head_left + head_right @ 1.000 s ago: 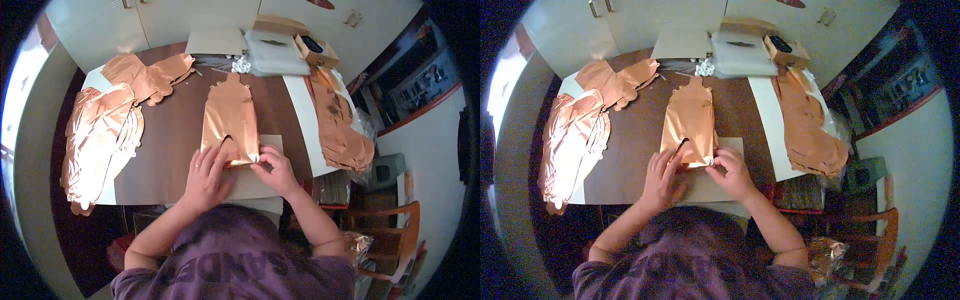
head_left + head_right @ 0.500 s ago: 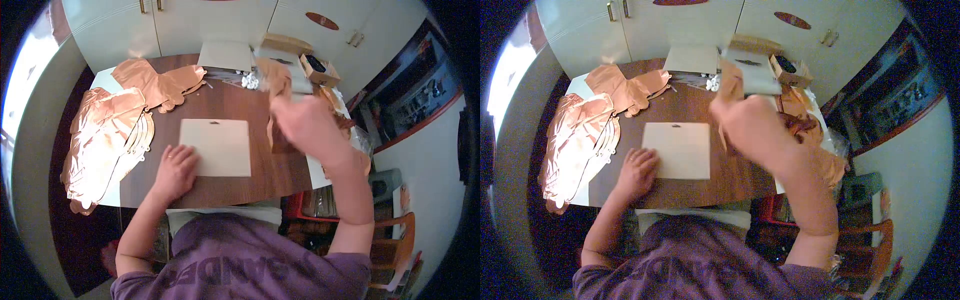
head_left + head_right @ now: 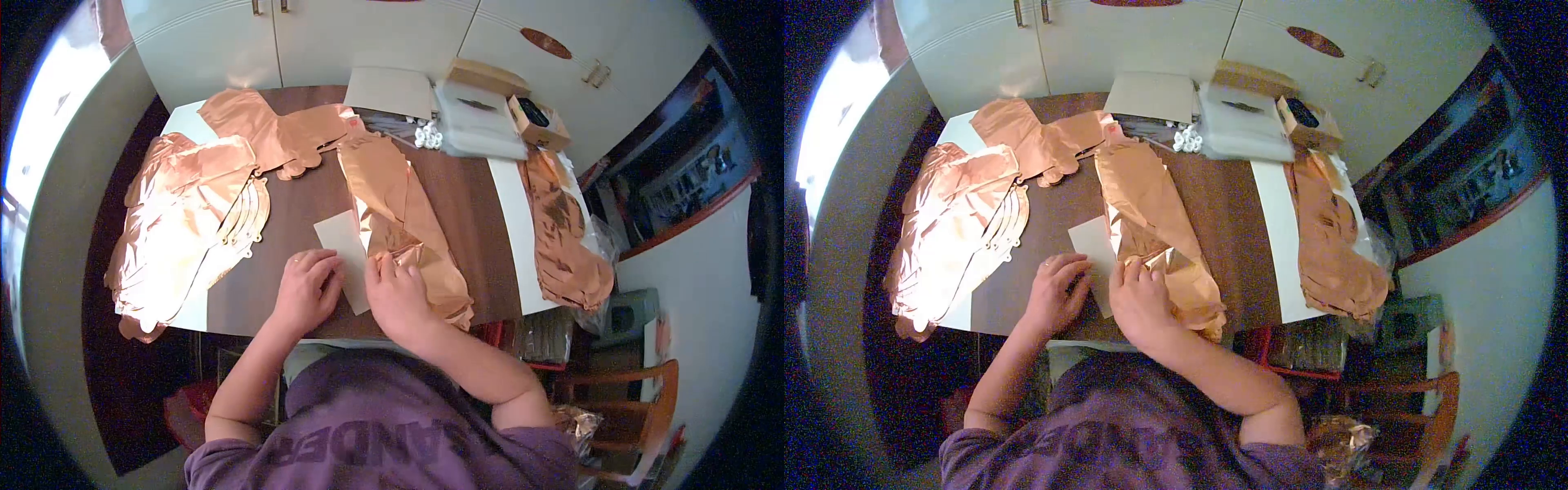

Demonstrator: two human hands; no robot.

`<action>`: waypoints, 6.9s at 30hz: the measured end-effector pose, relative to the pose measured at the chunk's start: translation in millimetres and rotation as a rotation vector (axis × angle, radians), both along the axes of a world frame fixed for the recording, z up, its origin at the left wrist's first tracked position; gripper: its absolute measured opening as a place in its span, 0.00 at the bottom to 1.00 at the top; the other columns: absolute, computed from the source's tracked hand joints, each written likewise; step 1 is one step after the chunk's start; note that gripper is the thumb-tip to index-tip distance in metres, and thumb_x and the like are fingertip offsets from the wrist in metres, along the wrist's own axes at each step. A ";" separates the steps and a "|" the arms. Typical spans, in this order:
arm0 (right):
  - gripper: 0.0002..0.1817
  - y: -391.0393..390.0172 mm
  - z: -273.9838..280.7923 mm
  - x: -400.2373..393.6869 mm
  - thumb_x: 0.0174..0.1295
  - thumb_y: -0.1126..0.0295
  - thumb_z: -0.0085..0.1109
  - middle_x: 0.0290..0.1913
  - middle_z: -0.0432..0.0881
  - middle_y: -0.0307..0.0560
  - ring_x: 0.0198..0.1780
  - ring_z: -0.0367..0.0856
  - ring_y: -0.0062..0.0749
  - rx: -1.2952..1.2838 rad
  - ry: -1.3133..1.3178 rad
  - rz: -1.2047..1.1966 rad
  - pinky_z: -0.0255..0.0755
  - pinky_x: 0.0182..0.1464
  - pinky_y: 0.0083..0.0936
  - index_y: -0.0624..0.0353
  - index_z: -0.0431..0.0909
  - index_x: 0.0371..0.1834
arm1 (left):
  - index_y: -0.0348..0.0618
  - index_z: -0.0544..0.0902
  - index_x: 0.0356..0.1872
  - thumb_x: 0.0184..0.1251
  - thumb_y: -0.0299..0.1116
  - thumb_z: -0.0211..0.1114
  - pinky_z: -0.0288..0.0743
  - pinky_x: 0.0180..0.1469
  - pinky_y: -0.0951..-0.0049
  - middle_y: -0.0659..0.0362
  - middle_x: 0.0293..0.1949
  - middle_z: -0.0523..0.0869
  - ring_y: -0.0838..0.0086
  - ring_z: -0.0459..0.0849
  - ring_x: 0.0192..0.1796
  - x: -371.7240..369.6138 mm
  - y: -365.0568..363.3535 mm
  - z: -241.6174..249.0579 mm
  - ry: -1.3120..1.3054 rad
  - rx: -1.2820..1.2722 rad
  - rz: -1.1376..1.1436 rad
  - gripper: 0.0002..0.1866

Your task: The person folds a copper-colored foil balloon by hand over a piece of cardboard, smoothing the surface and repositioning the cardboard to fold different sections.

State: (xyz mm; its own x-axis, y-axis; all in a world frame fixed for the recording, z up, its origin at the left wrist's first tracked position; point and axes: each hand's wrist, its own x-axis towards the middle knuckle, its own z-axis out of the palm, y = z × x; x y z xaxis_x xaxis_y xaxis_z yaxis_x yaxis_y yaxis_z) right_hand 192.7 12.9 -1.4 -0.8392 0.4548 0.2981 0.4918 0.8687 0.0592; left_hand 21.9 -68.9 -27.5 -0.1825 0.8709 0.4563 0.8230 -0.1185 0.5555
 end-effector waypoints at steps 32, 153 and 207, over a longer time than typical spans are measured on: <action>0.09 144.2 0.3 85.9 0.66 0.66 0.64 0.27 0.79 0.34 0.24 0.71 0.15 -1.432 0.304 -0.381 0.63 0.26 0.17 0.62 0.83 0.34 | 0.44 0.64 0.73 0.67 0.58 0.61 0.49 0.77 0.44 0.43 0.74 0.63 0.45 0.57 0.77 47.6 33.9 -4.7 0.298 -0.307 -0.200 0.41; 0.35 139.4 -40.9 67.8 0.69 0.56 0.55 0.77 0.58 0.63 0.78 0.54 0.57 -0.363 0.073 -0.120 0.47 0.77 0.51 0.67 0.61 0.72 | 0.31 0.60 0.74 0.70 0.66 0.51 0.43 0.78 0.46 0.41 0.77 0.56 0.49 0.52 0.80 27.3 77.4 -22.3 0.424 -0.315 -0.122 0.48; 0.36 -19.2 -17.4 63.8 0.56 0.52 0.67 0.65 0.69 0.70 0.58 0.73 0.55 -0.166 -0.072 0.058 0.71 0.51 0.42 0.62 0.72 0.64 | 0.44 0.59 0.77 0.69 0.63 0.55 0.39 0.79 0.45 0.52 0.78 0.60 0.54 0.55 0.80 12.4 86.7 -21.1 0.485 -0.301 -0.197 0.44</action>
